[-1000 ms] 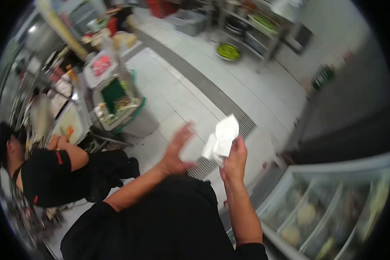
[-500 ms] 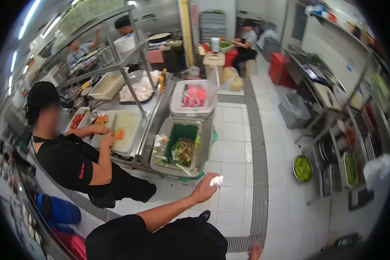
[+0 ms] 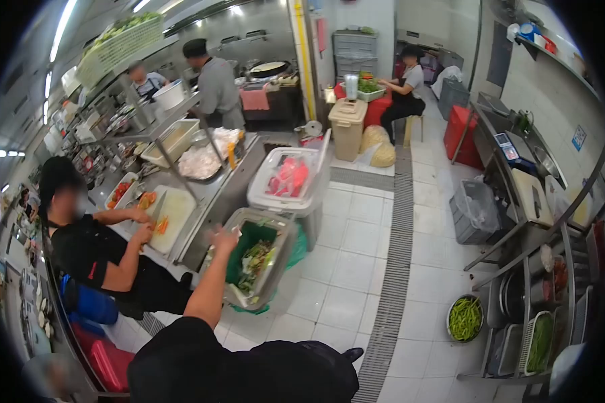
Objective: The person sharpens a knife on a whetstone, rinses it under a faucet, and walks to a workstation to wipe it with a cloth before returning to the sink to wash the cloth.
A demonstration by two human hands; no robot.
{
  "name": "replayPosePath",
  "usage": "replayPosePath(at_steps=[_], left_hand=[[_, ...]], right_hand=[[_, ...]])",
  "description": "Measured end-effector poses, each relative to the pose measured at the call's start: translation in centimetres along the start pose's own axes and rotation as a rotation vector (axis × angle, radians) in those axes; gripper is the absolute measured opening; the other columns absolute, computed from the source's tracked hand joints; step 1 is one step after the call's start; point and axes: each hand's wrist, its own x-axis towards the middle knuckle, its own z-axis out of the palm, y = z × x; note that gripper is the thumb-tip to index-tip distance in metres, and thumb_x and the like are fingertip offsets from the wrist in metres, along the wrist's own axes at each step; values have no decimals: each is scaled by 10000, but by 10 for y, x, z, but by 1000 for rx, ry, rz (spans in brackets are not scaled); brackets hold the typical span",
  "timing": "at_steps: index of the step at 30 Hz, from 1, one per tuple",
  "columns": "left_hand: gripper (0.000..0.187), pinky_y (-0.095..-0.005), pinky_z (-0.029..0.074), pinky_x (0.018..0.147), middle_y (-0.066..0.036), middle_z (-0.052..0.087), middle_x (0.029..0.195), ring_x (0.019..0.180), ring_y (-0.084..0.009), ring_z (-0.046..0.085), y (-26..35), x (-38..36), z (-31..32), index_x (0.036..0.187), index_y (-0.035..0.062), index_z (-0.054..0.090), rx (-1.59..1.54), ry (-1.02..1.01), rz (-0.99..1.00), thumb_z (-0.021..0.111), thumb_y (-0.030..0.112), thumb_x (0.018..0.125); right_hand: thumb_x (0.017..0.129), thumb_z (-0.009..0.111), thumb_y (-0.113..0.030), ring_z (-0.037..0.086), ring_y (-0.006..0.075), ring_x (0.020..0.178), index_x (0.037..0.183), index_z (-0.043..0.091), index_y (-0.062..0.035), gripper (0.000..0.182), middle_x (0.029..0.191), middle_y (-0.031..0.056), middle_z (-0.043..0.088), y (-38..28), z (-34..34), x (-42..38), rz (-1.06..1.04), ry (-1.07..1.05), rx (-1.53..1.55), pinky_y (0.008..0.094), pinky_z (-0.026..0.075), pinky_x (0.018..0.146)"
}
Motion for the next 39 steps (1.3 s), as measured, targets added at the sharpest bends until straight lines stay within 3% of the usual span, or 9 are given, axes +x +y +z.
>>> replayPosePath(at_steps=[3, 6, 8, 14, 16, 21, 25, 31, 39], left_hand=[[734, -515, 247, 1166, -267, 330, 1526, 1441, -418, 266, 31, -32, -12, 1465, 61, 435, -117, 171, -83, 602, 490, 894], [385, -455, 350, 1094, -220, 474, 1382, 1312, -371, 429, 64, -65, 7, 1285, -4, 566, -241, 570, 437, 578, 165, 939], [360, -390, 480, 928, -190, 512, 1315, 1120, -332, 569, 122, -115, 5, 1293, 3, 566, -686, 375, 424, 540, 154, 966], [295, -338, 511, 833, -160, 668, 1070, 961, -265, 651, 229, -174, 130, 1189, -11, 636, -534, -32, 558, 565, 143, 947], [366, -373, 518, 862, -171, 692, 1069, 987, -288, 666, 255, -155, 195, 1200, 21, 645, -370, -464, 390, 628, 246, 912], [511, -440, 495, 952, -214, 671, 1172, 1097, -381, 636, 409, -125, 257, 1253, 69, 638, 76, -990, 858, 654, 400, 863], [496, -442, 482, 960, -218, 657, 1201, 1099, -371, 628, 563, -115, 294, 1278, 34, 611, 106, -824, 1068, 632, 353, 899], [445, -401, 518, 856, -217, 665, 1149, 930, -316, 672, 760, -149, 317, 1272, 64, 624, -42, -1030, 1097, 622, 322, 910], [465, -402, 516, 894, -222, 663, 1182, 977, -323, 678, 865, -228, 358, 1294, 71, 616, 290, -1138, 1138, 632, 323, 903]], right_hand=[[894, 615, -217, 595, 190, 577, 938, 644, -37, 188, 687, 68, 598, -58, -25, 50, 13, 59, -19, 359, 483, 471], [870, 600, -199, 615, 212, 597, 930, 659, -23, 195, 740, 107, 654, -139, -79, 119, -50, 152, -381, 365, 498, 493], [879, 577, -195, 579, 168, 551, 840, 659, -46, 175, 720, 81, 642, -252, -82, 164, -303, 194, -406, 316, 482, 494], [914, 597, -251, 655, 133, 705, 1106, 664, -50, 286, 888, 35, 684, -532, -14, 186, -499, 107, -201, 264, 502, 592], [899, 618, -255, 661, 132, 716, 1125, 669, -55, 305, 902, 31, 692, -572, 7, 187, -517, 107, -218, 269, 503, 601], [886, 646, -263, 658, 130, 702, 1106, 684, -76, 292, 892, 16, 690, -576, 7, 208, -324, 126, -210, 269, 499, 587], [893, 644, -263, 644, 135, 682, 1090, 665, -102, 256, 889, 22, 674, -526, -43, 212, -71, 285, 11, 274, 492, 570], [904, 631, -299, 644, 160, 751, 1115, 632, -110, 283, 912, 36, 656, -490, -62, 193, 143, 496, 374, 316, 505, 630], [930, 589, -338, 633, 173, 689, 1129, 644, -110, 308, 902, 50, 673, -530, -92, 287, 300, 307, 428, 363, 520, 620]])
